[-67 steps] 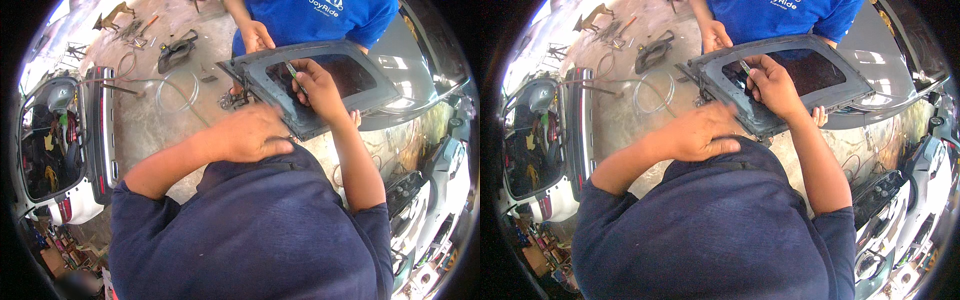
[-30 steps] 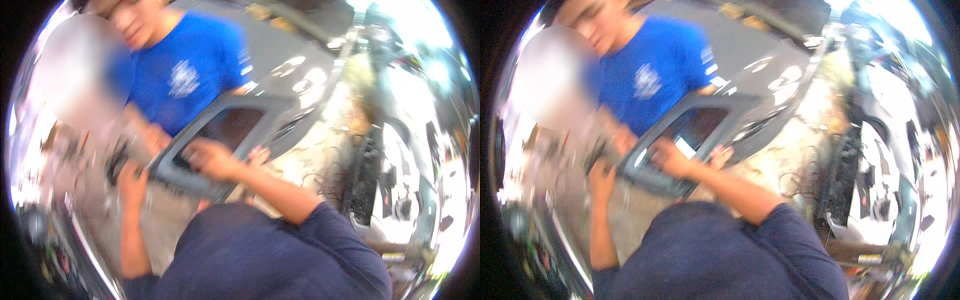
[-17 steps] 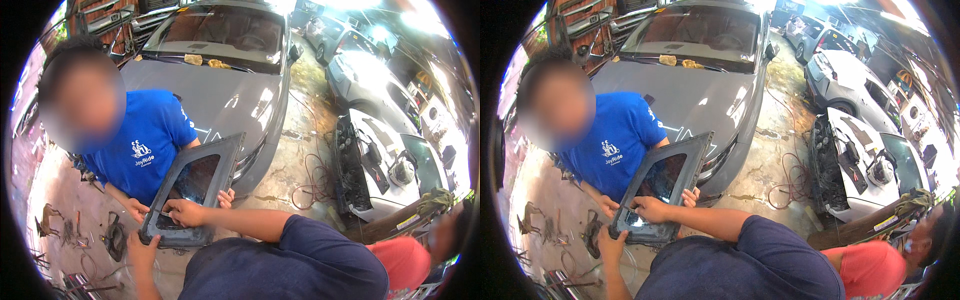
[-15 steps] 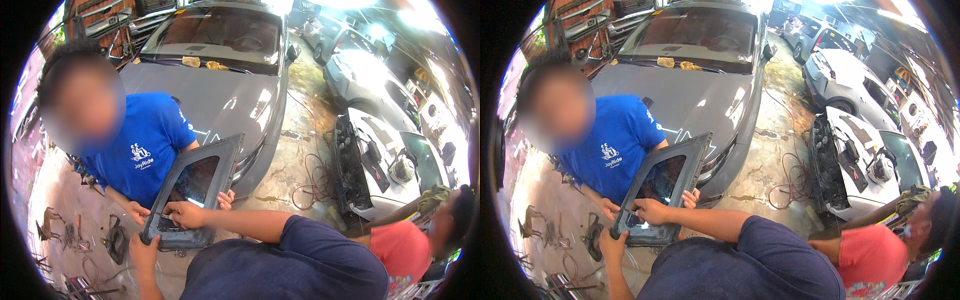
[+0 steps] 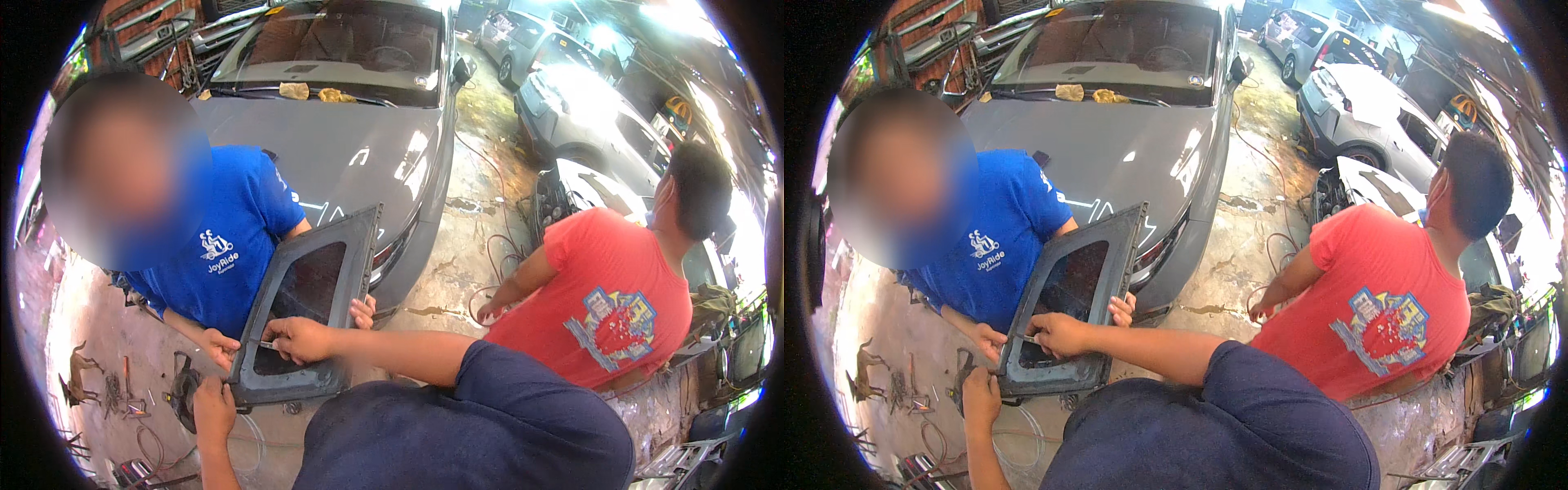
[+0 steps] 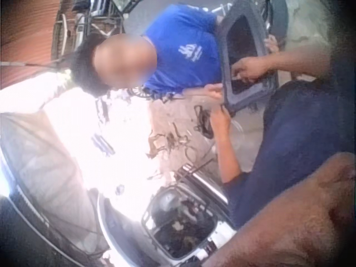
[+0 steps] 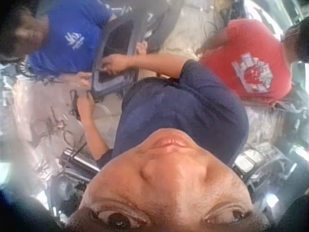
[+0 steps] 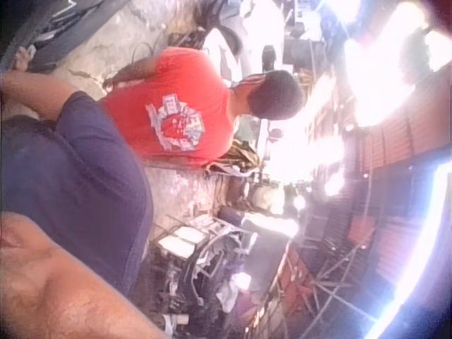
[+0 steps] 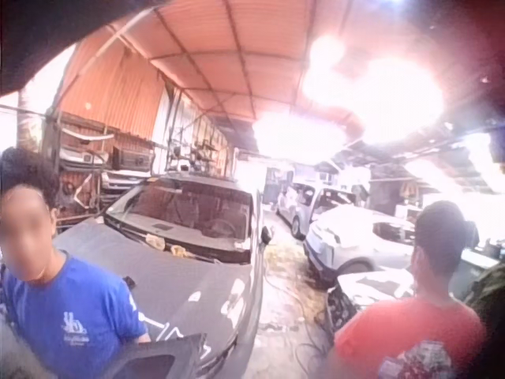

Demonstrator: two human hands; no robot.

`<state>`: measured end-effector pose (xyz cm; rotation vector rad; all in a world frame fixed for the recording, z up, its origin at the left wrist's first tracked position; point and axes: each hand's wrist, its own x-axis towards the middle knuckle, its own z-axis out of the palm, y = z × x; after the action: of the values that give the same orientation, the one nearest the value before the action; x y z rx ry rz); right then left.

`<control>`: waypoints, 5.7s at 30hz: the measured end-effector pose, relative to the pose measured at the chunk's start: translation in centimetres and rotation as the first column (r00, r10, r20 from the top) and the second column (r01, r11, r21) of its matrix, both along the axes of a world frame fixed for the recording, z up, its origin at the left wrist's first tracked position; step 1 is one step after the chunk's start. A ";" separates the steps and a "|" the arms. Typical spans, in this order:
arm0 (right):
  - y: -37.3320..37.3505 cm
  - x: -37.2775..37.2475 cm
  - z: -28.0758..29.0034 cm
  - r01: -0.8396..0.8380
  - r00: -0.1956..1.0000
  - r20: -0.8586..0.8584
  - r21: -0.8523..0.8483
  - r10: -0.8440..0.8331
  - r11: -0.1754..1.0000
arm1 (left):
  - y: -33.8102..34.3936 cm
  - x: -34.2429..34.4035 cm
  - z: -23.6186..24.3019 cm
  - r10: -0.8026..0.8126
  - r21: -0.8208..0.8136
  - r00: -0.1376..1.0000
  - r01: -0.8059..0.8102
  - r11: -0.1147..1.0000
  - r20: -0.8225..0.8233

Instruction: The person uses a small metal tool to scrape and clean the edges of a black plastic car part held by another person. The person works along the perimeter of the part, removing material from the frame.

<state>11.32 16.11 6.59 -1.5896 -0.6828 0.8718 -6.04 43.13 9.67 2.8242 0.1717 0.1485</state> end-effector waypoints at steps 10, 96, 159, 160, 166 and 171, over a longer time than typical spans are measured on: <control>-0.9 -6.3 6.5 -0.027 0.615 0.760 -0.247 0.210 0.969 | -1.4 -1.3 2.8 0.008 -0.146 0.997 -0.018 0.989 -0.071; 2.1 -9.2 8.6 0.045 0.329 0.730 -0.645 0.598 0.763 | -8.4 -4.1 -2.6 0.350 -0.276 0.914 -0.290 0.916 0.204; 2.8 -10.5 8.0 -0.187 0.264 0.703 -0.634 0.660 0.750 | -8.3 -7.7 -0.8 0.345 -0.351 0.923 -0.270 0.896 0.170; 3.1 -10.6 8.0 -0.177 0.271 0.700 -0.639 0.661 0.749 | -8.3 -7.7 -1.0 0.356 -0.359 0.914 -0.272 0.893 0.192; 2.2 -9.5 7.1 -0.102 0.281 0.730 -0.623 0.623 0.776 | -8.8 -8.2 -1.2 0.427 -0.397 0.881 -0.324 0.858 0.203; 2.0 -8.5 7.2 -0.059 0.285 0.745 -0.615 0.604 0.786 | -9.1 -8.3 -1.8 0.476 -0.397 0.853 -0.369 0.841 0.214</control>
<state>2.85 18.07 13.83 -2.4686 -1.8358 0.3097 -14.34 34.07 7.85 2.3326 0.6899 0.5919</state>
